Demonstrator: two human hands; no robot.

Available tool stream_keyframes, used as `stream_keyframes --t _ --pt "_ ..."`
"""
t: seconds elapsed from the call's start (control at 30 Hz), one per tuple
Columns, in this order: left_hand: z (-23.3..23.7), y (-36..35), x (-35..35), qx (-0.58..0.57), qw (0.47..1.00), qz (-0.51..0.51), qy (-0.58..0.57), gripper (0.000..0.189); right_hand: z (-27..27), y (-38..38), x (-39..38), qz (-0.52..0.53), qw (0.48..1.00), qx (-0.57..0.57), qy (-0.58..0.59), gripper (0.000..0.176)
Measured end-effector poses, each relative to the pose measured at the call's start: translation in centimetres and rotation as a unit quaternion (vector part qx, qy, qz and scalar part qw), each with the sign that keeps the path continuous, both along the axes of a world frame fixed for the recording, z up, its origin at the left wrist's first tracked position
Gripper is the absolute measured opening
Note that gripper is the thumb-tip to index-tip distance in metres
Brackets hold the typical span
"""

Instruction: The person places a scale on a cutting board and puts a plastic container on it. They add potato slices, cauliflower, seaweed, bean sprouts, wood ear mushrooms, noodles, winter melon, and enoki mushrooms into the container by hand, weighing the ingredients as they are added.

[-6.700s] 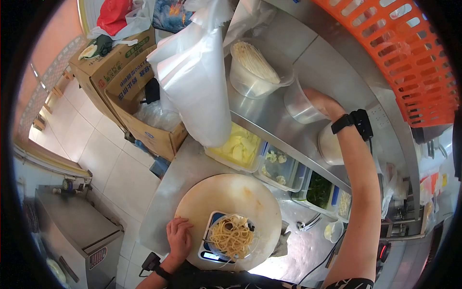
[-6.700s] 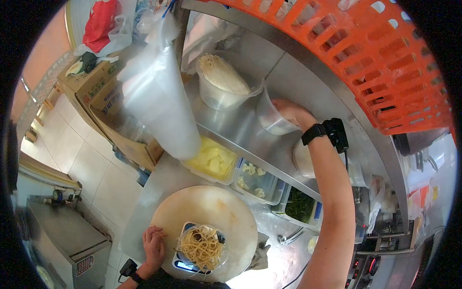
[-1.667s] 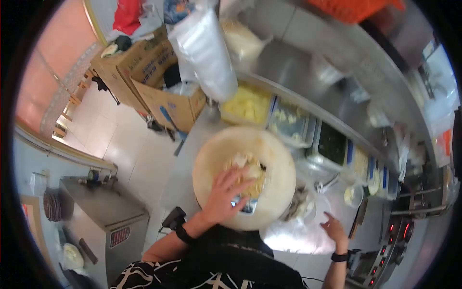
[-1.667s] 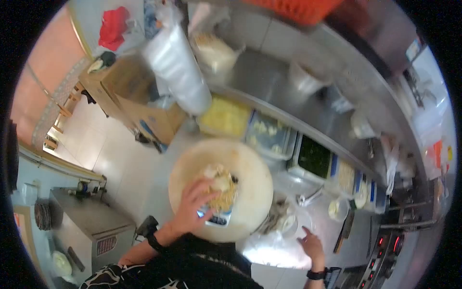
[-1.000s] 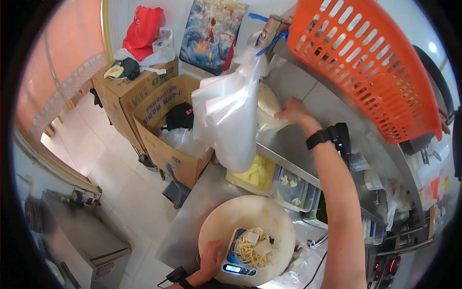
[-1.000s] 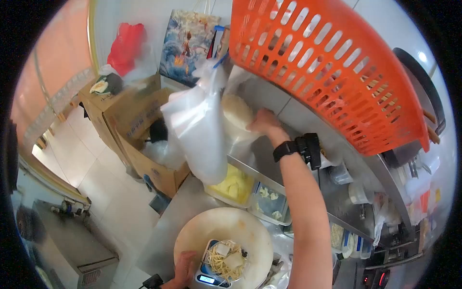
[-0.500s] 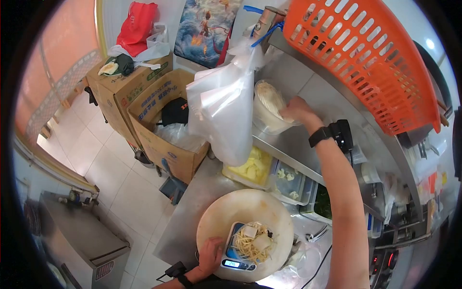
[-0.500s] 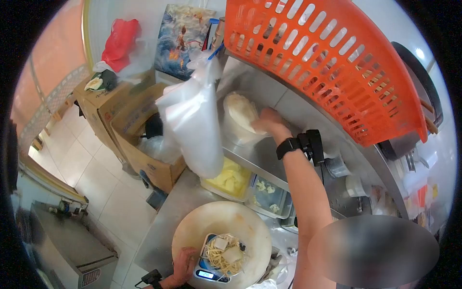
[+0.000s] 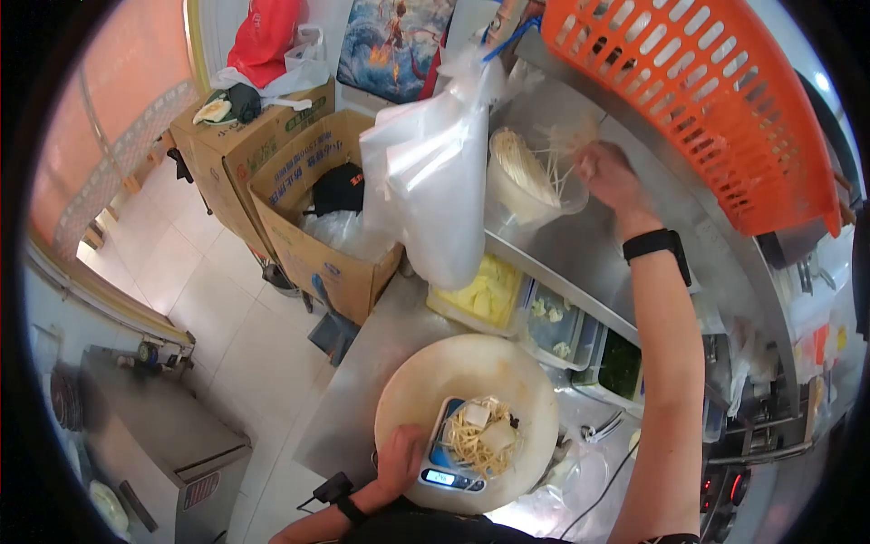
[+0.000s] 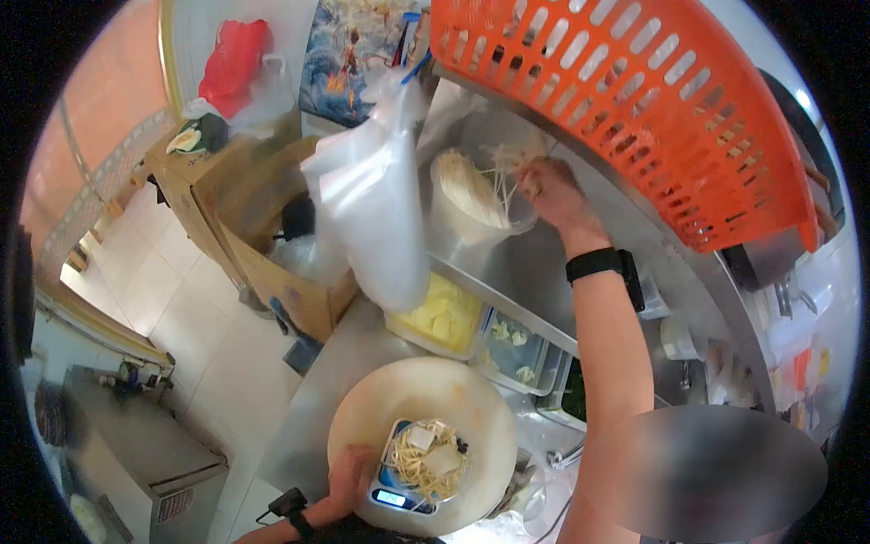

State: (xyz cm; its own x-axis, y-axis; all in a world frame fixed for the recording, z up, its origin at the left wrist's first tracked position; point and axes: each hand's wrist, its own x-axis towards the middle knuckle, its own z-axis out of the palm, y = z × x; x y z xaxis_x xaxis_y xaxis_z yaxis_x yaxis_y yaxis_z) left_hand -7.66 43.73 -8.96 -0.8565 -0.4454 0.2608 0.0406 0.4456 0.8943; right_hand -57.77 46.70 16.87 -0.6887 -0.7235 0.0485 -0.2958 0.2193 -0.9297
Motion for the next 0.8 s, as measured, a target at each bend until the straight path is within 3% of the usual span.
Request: stream_keyframes --t 0.03,0.07,0.1,0.17,0.27,0.3,0.33,0.37,0.4,0.47,0.5,0.53,0.6,0.67,0.7,0.73,0.77,0.8 --pt "-0.1 0.0 -0.1 0.003 1.0 -0.003 -0.008 0.025 0.8 0.5 0.9 0.014 0.994 -0.091 0.059 0.016" --pt "-0.3 0.0 0.0 0.004 1.0 -0.003 -0.002 0.025 2.0 0.6 1.4 -0.038 0.945 -0.262 -0.191 0.016" --pt "-0.4 0.0 0.1 0.005 1.0 -0.004 0.002 0.024 3.2 0.7 1.9 -0.092 0.804 -0.41 -0.42 0.017" --pt "-0.1 0.3 0.5 0.015 1.0 0.001 -0.004 0.025 4.4 3.0 2.8 0.059 0.785 -0.449 -0.422 0.026" --pt "-1.0 0.0 0.3 -0.02 0.999 0.006 0.024 0.027 5.1 5.4 5.3 0.11 0.766 -0.411 -0.481 0.03" --pt "-1.0 0.1 0.5 0.05 0.999 0.015 0.002 0.027 4.4 6.4 7.6 0.084 0.759 -0.407 -0.502 0.03" --pt "-1.0 0.3 0.8 0.12 0.992 0.025 -0.023 0.027 3.8 7.3 10.8 0.088 0.79 -0.386 -0.469 0.033" --pt "0.1 0.1 0.6 0.119 0.993 0.024 -0.006 0.026 3.4 7.8 13.2 0.109 0.823 -0.364 -0.423 0.036" --pt "1.6 -0.7 0.0 0.113 0.993 0.025 0.02 0.026 2.2 8.9 15.6 0.15 0.81 -0.347 -0.449 0.045" --pt "3.2 -1.1 -0.2 0.106 0.994 0.021 0.024 0.025 0.3 10.6 22.1 0.024 0.837 -0.314 -0.447 0.053" --pt "3.7 -1.3 -0.4 0.096 0.994 0.023 0.036 0.025 -1.4 11.4 24.6 0.007 0.859 -0.286 -0.424 0.049" --pt "4.1 -1.4 -0.5 0.096 0.995 0.021 0.033 0.025 -3.2 12.2 27.1 -0.055 0.922 -0.188 -0.334 0.045" --pt "4.9 -1.4 -1.2 0.136 0.988 0.006 0.078 0.027 -8.1 15.0 30.9 -0.006 0.939 -0.092 -0.331 0.039" --pt "5.8 -1.1 -1.9 0.133 0.988 -0.003 0.081 0.028 -11.2 14.8 35.1 -0.061 0.973 0.057 -0.217 0.042" --pt "6.2 -0.9 -2.0 0.131 0.988 -0.01 0.086 0.029 -11.9 14.8 36.2 -0.062 0.971 0.057 -0.222 0.042" --pt "6.5 -0.8 -2.0 0.13 0.988 -0.011 0.08 0.029 -12.4 14.7 37.2 -0.061 0.992 0.106 -0.034 0.045" --pt "6.7 -0.7 -1.9 0.12 0.99 -0.028 0.072 0.028 -12.7 14.8 38.0 -0.058 0.975 0.15 0.155 0.048" --pt "6.8 -0.6 -1.9 0.109 0.991 -0.044 0.064 0.027 -13.0 14.9 38.5 -0.074 0.971 0.145 0.176 0.05"
